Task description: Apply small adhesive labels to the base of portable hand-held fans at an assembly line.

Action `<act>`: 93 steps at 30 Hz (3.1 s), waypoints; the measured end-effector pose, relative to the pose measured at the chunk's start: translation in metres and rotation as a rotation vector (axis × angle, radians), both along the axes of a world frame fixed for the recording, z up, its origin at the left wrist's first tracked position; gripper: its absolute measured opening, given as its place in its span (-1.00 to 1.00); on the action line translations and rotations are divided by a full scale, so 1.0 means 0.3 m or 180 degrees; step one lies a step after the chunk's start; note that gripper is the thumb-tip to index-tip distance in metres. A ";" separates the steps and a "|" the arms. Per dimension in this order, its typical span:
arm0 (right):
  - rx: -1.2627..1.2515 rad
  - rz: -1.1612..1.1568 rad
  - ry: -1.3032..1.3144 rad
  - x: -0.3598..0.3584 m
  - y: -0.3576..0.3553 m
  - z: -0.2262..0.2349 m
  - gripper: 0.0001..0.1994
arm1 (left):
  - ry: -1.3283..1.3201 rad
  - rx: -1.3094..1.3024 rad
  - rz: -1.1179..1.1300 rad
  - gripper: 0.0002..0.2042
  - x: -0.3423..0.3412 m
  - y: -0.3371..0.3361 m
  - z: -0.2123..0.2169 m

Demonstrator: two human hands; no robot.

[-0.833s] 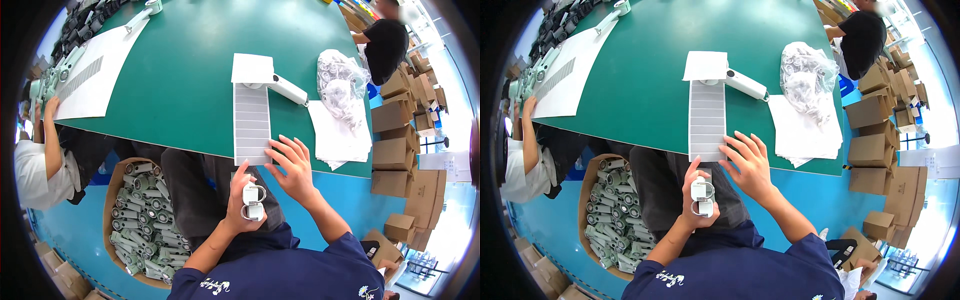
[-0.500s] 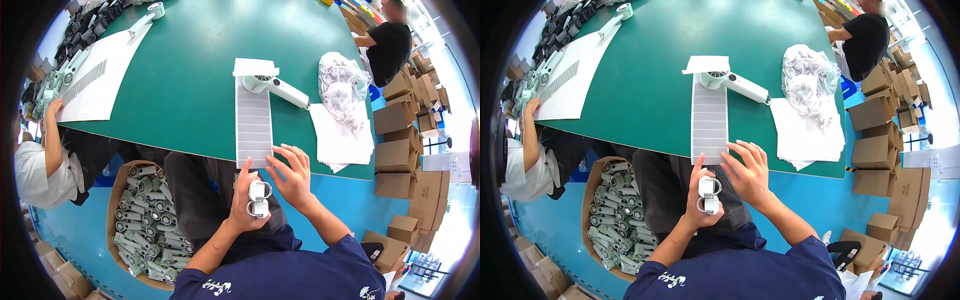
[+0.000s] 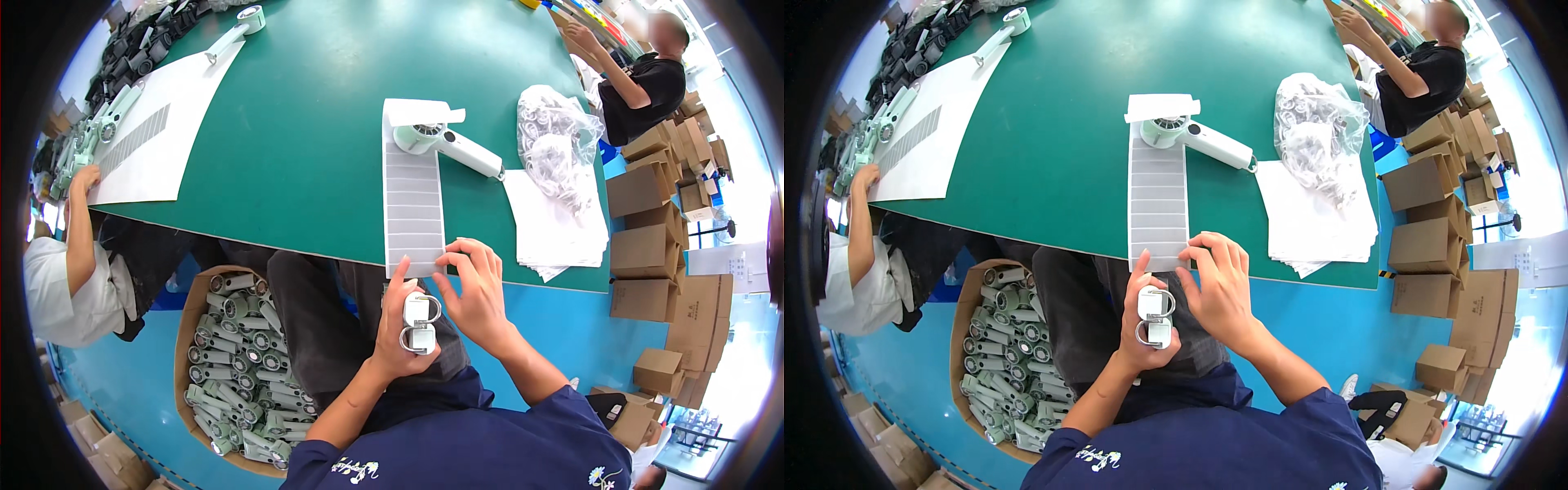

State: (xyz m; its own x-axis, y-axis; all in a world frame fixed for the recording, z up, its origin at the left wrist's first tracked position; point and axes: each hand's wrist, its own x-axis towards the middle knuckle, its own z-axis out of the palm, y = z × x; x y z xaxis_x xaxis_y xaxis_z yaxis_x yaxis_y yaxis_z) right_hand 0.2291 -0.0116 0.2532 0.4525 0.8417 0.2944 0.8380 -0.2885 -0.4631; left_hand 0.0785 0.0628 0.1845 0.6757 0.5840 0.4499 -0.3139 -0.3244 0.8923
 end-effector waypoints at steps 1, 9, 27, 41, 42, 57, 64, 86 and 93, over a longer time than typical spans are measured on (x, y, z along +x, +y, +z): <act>-0.0037 0.0006 0.0015 0.000 0.002 0.003 -0.71 | 0.0013 -0.0015 -0.0004 -0.12 0.002 0.002 -0.001; 0.0036 0.0009 -0.0132 -0.009 0.003 -0.018 -0.69 | -0.0010 -0.0189 0.0119 -0.12 0.009 0.003 -0.013; 0.0988 -0.0004 -0.0401 -0.007 -0.039 -0.105 -0.77 | 0.0113 0.0119 0.0146 -0.06 0.024 0.011 -0.008; 0.0770 -0.0014 -0.0279 -0.021 -0.050 -0.064 -0.78 | 0.0308 0.0129 0.0130 -0.04 0.020 0.013 0.004; 0.0861 0.0062 -0.0291 -0.026 -0.066 -0.059 -0.78 | 0.0377 0.0272 0.0153 -0.04 0.021 0.013 0.003; -0.0146 0.0846 0.2641 -0.065 -0.071 0.236 -0.82 | -0.0230 -0.0088 0.0275 -0.05 -0.029 -0.094 -0.074; -0.0391 0.0677 0.2437 -0.064 -0.031 0.246 -0.85 | -0.0163 0.0040 0.0375 -0.09 -0.006 -0.098 -0.061; -0.0449 0.0821 0.2067 -0.060 -0.022 0.251 -0.87 | -0.0194 0.0235 0.0535 -0.08 0.012 -0.091 -0.053; -0.0447 0.0814 0.1921 -0.063 -0.015 0.254 -0.88 | -0.0207 0.0243 0.0527 -0.08 0.016 -0.088 -0.046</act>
